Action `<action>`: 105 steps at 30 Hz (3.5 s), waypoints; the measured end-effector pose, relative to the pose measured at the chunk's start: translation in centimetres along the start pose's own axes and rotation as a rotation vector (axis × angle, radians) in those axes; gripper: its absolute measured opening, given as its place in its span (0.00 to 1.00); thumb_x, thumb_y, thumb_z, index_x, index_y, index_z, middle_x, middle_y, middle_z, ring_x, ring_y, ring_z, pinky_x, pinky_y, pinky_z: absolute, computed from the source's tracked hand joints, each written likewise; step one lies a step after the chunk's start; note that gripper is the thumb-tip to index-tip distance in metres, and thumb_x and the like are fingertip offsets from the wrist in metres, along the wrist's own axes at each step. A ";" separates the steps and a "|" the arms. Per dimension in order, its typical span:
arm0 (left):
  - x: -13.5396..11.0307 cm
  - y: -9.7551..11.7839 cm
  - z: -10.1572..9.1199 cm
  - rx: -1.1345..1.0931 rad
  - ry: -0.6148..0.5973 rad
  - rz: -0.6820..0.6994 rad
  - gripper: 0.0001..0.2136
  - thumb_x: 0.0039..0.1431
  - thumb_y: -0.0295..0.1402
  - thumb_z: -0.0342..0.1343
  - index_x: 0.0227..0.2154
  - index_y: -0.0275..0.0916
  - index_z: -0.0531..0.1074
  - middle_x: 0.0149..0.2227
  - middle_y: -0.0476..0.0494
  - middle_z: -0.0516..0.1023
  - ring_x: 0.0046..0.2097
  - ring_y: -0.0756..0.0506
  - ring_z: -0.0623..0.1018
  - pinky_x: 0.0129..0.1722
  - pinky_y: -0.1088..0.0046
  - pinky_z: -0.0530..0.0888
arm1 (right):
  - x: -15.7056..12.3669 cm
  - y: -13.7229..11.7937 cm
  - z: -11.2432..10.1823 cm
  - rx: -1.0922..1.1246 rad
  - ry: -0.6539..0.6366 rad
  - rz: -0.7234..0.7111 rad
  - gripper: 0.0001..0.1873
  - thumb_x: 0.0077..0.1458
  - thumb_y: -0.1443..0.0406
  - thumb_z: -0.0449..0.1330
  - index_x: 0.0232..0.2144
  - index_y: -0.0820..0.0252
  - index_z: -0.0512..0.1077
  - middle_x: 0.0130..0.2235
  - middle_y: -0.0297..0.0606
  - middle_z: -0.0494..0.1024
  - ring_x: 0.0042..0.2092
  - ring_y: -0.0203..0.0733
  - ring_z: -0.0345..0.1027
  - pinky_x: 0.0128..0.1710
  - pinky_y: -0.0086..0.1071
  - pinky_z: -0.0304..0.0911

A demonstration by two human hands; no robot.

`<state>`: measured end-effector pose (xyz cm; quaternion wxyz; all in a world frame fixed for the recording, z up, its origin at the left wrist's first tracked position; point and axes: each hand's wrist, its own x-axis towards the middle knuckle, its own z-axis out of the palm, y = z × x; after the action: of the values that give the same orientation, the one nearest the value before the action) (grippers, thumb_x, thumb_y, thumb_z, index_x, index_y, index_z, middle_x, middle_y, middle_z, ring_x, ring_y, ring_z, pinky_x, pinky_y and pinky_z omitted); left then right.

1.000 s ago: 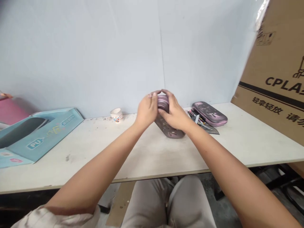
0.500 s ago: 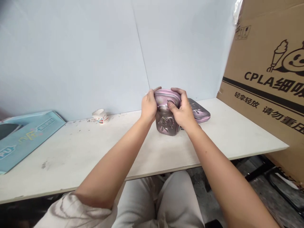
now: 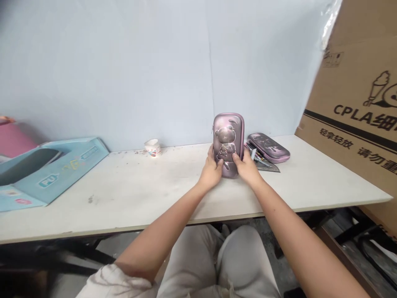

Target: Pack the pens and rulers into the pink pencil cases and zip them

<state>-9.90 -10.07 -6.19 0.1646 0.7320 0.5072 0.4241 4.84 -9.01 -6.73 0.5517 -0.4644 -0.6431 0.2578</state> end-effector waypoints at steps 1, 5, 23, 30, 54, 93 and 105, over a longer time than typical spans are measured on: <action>-0.2 -0.3 -1.5 0.022 0.034 0.005 0.30 0.59 0.35 0.42 0.61 0.33 0.36 0.58 0.28 0.56 0.59 0.42 0.60 0.53 0.65 0.63 | 0.3 -0.7 1.3 0.037 -0.007 0.000 0.27 0.55 0.53 0.50 0.54 0.59 0.55 0.55 0.46 0.64 0.55 0.43 0.58 0.55 0.42 0.53; -1.5 -2.7 -8.9 0.133 0.180 0.013 0.28 0.59 0.32 0.42 0.61 0.37 0.40 0.56 0.32 0.60 0.56 0.43 0.64 0.51 0.67 0.64 | 1.2 -3.9 9.1 0.216 -0.089 0.014 0.26 0.55 0.54 0.50 0.54 0.57 0.53 0.54 0.45 0.65 0.53 0.42 0.60 0.54 0.43 0.54; -9.7 -18.2 -30.3 0.647 0.231 -0.576 0.20 0.60 0.33 0.39 0.53 0.46 0.64 0.43 0.37 0.71 0.45 0.42 0.73 0.45 0.67 0.67 | -2.3 -12.0 36.3 0.228 -0.825 0.317 0.19 0.55 0.55 0.51 0.39 0.65 0.69 0.37 0.45 0.76 0.32 0.39 0.72 0.30 0.33 0.70; -8.4 -17.0 -29.7 0.818 0.166 -0.554 0.19 0.58 0.35 0.41 0.50 0.45 0.67 0.45 0.34 0.69 0.48 0.36 0.69 0.46 0.58 0.66 | -0.9 -11.5 34.1 0.175 -0.788 0.260 0.17 0.54 0.56 0.54 0.37 0.65 0.71 0.35 0.43 0.76 0.33 0.36 0.70 0.32 0.29 0.68; 7.4 5.6 11.7 0.601 -0.345 0.319 0.44 0.46 0.61 0.41 0.57 0.29 0.52 0.60 0.26 0.52 0.62 0.31 0.49 0.57 0.51 0.49 | 8.6 4.2 -15.6 -0.794 -0.001 0.192 0.18 0.55 0.59 0.48 0.41 0.61 0.71 0.43 0.44 0.75 0.46 0.44 0.67 0.46 0.33 0.58; 3.3 -10.3 -8.7 0.658 -0.402 0.089 0.33 0.49 0.54 0.48 0.57 0.48 0.54 0.62 0.38 0.52 0.62 0.35 0.51 0.55 0.40 0.40 | 2.8 -2.0 8.2 -0.924 -0.297 0.146 0.29 0.56 0.53 0.41 0.58 0.53 0.55 0.58 0.47 0.57 0.51 0.58 0.59 0.43 0.46 0.59; 2.3 -6.8 -6.0 0.132 -0.083 0.090 0.27 0.59 0.44 0.43 0.59 0.40 0.49 0.59 0.37 0.58 0.60 0.42 0.58 0.58 0.57 0.55 | 1.8 -0.3 7.7 -0.567 0.079 -0.227 0.33 0.51 0.55 0.52 0.57 0.60 0.51 0.55 0.51 0.57 0.56 0.51 0.53 0.51 0.46 0.57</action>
<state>-18.45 -6.25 -6.16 0.1175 0.7802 0.4935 0.3660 -2.47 -6.14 -7.57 0.4496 -0.5348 -0.7153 -0.0134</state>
